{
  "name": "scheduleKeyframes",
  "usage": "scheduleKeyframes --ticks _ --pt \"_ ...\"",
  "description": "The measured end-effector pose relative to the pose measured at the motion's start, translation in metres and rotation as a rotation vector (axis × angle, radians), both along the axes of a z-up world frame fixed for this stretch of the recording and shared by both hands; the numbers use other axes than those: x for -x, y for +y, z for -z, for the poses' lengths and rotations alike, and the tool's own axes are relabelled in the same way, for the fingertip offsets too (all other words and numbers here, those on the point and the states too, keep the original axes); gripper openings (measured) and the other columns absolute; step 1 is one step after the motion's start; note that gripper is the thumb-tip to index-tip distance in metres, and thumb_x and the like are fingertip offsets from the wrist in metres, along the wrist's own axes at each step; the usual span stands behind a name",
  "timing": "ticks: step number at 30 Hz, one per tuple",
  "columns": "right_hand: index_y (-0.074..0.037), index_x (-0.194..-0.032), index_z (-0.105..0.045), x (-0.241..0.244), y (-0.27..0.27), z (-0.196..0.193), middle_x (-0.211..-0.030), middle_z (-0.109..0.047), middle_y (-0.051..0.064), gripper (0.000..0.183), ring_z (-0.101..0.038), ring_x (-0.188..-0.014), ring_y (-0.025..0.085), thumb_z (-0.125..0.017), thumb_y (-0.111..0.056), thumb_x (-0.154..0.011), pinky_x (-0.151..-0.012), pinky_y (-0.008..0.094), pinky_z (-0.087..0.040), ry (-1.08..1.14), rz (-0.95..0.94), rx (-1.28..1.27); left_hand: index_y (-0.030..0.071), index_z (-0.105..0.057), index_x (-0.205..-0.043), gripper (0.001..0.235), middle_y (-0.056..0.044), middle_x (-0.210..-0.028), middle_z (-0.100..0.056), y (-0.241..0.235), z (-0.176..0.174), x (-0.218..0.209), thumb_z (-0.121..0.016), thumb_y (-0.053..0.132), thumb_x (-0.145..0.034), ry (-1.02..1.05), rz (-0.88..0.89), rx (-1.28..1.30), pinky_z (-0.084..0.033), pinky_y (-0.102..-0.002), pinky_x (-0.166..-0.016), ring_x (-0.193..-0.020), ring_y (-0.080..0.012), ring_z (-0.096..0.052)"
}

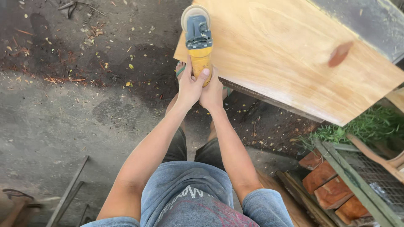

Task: The person uses a handheld electric sander to smooth the surface of a rectangular wooden board. They move the sander across the board in multiple passes, then flip the board to sand the edges and the opposite side.

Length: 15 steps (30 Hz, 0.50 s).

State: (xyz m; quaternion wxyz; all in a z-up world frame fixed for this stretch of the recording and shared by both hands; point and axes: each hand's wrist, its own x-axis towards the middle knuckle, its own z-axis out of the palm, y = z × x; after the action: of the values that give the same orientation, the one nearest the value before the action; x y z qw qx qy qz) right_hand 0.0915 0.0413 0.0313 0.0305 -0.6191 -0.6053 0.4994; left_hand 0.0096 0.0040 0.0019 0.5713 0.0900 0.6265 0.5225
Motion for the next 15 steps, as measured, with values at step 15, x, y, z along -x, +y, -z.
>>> scheduleKeyframes --ticks 15 --pt "-0.005 -0.146 -0.039 -0.077 -0.005 0.001 -0.121 -0.072 0.024 0.070 -0.074 -0.112 0.035 -0.075 -0.028 -0.091 -0.091 0.041 -0.058 0.056 0.229 0.045 0.002 -0.019 -0.161 0.082 -0.014 -0.138 -0.064 0.020 -0.026 -0.068 -0.071 0.020 -0.101 -0.118 0.061 0.002 -0.056 -0.031 -0.098 -0.118 -0.0183 -0.066"
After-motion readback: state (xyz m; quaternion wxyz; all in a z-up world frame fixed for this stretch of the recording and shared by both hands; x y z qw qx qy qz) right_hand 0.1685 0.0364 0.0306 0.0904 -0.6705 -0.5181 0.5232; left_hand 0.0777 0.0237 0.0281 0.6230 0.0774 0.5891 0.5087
